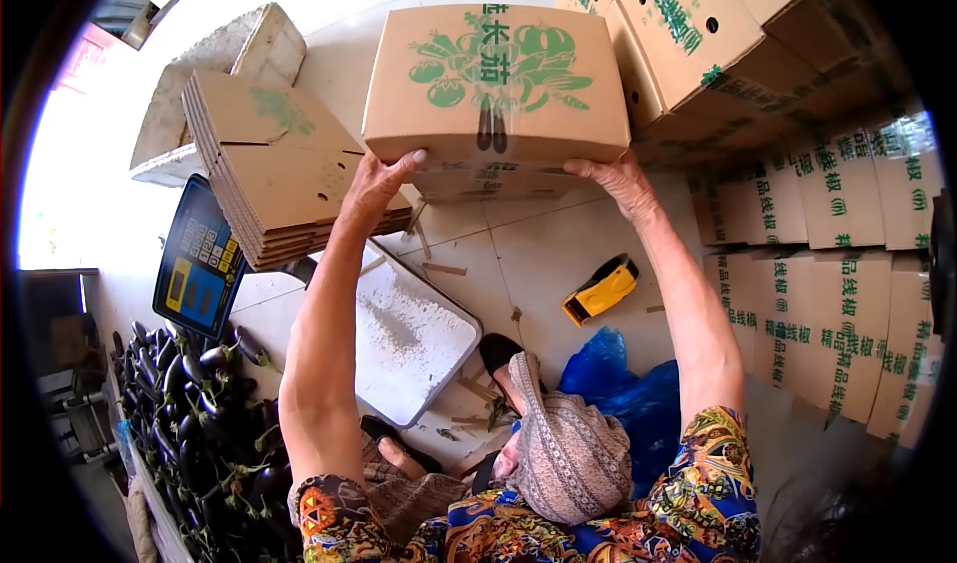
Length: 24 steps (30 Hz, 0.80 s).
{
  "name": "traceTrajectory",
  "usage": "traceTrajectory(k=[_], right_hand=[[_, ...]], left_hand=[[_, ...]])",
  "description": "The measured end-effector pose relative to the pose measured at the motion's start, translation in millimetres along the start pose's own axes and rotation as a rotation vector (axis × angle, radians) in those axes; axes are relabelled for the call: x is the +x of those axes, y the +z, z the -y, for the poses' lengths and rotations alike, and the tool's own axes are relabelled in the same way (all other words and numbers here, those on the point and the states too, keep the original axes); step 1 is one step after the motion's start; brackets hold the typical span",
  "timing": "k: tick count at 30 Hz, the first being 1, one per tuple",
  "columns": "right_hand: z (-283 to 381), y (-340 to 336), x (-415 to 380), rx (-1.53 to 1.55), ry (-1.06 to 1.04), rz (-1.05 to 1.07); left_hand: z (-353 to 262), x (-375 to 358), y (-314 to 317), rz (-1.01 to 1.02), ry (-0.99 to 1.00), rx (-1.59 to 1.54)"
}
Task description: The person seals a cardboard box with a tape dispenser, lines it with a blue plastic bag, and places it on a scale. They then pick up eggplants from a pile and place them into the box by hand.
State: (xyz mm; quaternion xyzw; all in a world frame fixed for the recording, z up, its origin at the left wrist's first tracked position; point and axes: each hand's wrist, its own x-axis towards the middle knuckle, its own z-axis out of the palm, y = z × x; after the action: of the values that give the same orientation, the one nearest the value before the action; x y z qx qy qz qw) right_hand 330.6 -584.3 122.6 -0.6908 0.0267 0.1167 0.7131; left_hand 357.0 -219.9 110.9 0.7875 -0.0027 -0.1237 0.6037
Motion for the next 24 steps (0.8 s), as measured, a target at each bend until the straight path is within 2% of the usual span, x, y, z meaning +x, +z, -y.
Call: traceTrajectory(k=[3, 5, 6, 11, 14, 18, 20, 23, 24], right_hand=[[-4.9, 2.0, 2.4, -0.005, -0.065, -0.087], [-24.0, 3.2, 5.2, 0.103, -0.035, -0.099], [-29.7, 0.7, 7.9, 0.115, -0.026, -0.090], [-39.5, -19.4, 16.7, 0.118, 0.062, -0.045], [-43.5, -23.4, 14.9, -0.218, -0.015, -0.067], [-40.4, -29.1, 24.1, -0.261, 0.062, -0.026], [-36.3, -31.6, 29.2, -0.313, 0.052, -0.030], [-47.3, -28.2, 27.5, -0.499, -0.071, -0.105], [-50.0, -22.0, 23.9, -0.474, -0.137, -0.162]], left_hand=[[-0.2, 3.6, 6.5, 0.053, 0.047, -0.075], [10.0, 6.6, 8.3, 0.045, 0.112, -0.079], [-6.3, -2.9, 9.5, 0.011, 0.022, -0.073], [22.5, 9.2, 10.7, 0.067, -0.030, -0.185], [13.2, -0.8, 16.1, 0.125, 0.045, -0.140], [34.8, 7.6, 28.4, 0.079, 0.097, -0.203], [39.4, 11.0, 28.4, 0.037, 0.125, -0.112], [46.0, 14.7, 28.9, -0.002, 0.169, -0.025], [45.1, 15.1, 28.3, -0.014, 0.185, 0.000]])
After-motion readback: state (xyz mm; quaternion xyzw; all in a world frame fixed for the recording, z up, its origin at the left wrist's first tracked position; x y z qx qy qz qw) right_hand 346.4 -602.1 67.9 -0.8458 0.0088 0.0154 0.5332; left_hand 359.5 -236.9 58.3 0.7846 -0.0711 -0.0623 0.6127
